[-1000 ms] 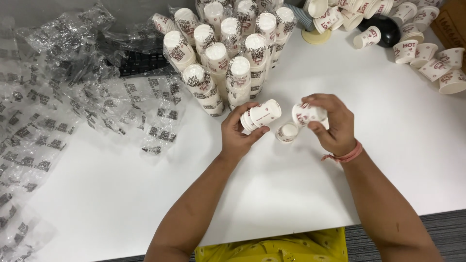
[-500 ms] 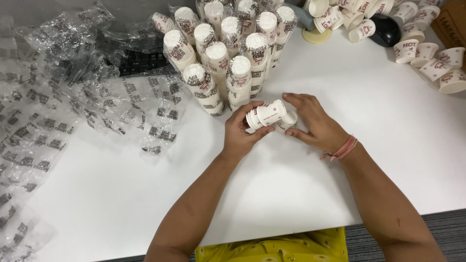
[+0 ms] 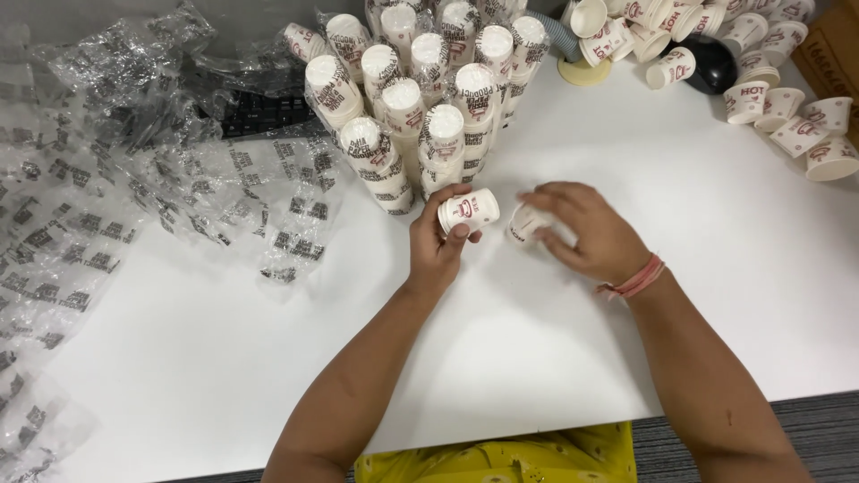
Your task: Stacking paper cups and placing them into clear plastic sleeves for packaging.
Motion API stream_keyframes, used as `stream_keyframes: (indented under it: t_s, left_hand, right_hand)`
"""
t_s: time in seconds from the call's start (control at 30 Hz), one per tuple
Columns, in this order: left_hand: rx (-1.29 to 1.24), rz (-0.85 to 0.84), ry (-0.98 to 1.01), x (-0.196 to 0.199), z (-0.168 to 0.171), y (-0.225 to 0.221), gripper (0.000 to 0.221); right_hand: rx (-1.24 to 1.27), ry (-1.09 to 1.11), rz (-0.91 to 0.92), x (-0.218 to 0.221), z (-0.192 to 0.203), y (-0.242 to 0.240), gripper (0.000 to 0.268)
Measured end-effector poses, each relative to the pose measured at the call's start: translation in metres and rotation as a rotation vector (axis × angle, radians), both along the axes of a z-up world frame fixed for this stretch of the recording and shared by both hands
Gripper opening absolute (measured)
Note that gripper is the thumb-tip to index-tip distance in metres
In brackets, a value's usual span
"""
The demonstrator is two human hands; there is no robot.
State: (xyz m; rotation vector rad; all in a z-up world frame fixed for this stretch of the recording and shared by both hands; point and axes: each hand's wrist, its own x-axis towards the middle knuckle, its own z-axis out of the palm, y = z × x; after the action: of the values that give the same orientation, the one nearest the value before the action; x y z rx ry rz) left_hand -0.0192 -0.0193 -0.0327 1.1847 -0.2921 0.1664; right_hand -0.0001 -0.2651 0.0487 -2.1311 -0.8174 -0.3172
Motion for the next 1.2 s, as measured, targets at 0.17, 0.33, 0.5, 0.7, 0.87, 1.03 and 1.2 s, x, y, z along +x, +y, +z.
stream_keyframes:
  t_s: [0.17, 0.33, 0.5, 0.7, 0.87, 1.03, 1.2]
  left_hand:
    - [0.095, -0.041, -0.040, -0.003, -0.002, 0.000, 0.087]
    - [0.282, -0.157, -0.133, -0.006, 0.005, -0.003, 0.091]
    - [0.092, -0.186, -0.048, -0.004, 0.001, -0.007, 0.077]
    - [-0.033, -0.055, -0.062, -0.001, -0.007, -0.003, 0.076]
    - [0.102, -0.026, -0.118, -0.003, -0.010, -0.005, 0.079]
    - [0.076, -0.029, -0.100, -0.002, -0.007, -0.006, 0.081]
    - [0.087, -0.045, -0.077, -0.001, -0.013, -0.006, 0.085]
  right_hand:
    - [-0.400, 0.218, 0.122, -0.003, 0.002, 0.015, 0.062]
    - [-0.111, -0.202, 0.228, -0.014, -0.004, 0.023, 0.073]
    - [0.005, -0.102, 0.159, -0.019, -0.012, 0.012, 0.043]
    - [0.079, -0.185, -0.073, -0.011, -0.001, 0.006, 0.035]
    - [-0.300, -0.076, -0.003, -0.015, 0.009, 0.023, 0.038]
    - [-0.264, -0.228, -0.047, -0.016, 0.017, 0.017, 0.044]
    - [-0.452, -0.117, -0.005, -0.016, 0.022, 0.031, 0.053]
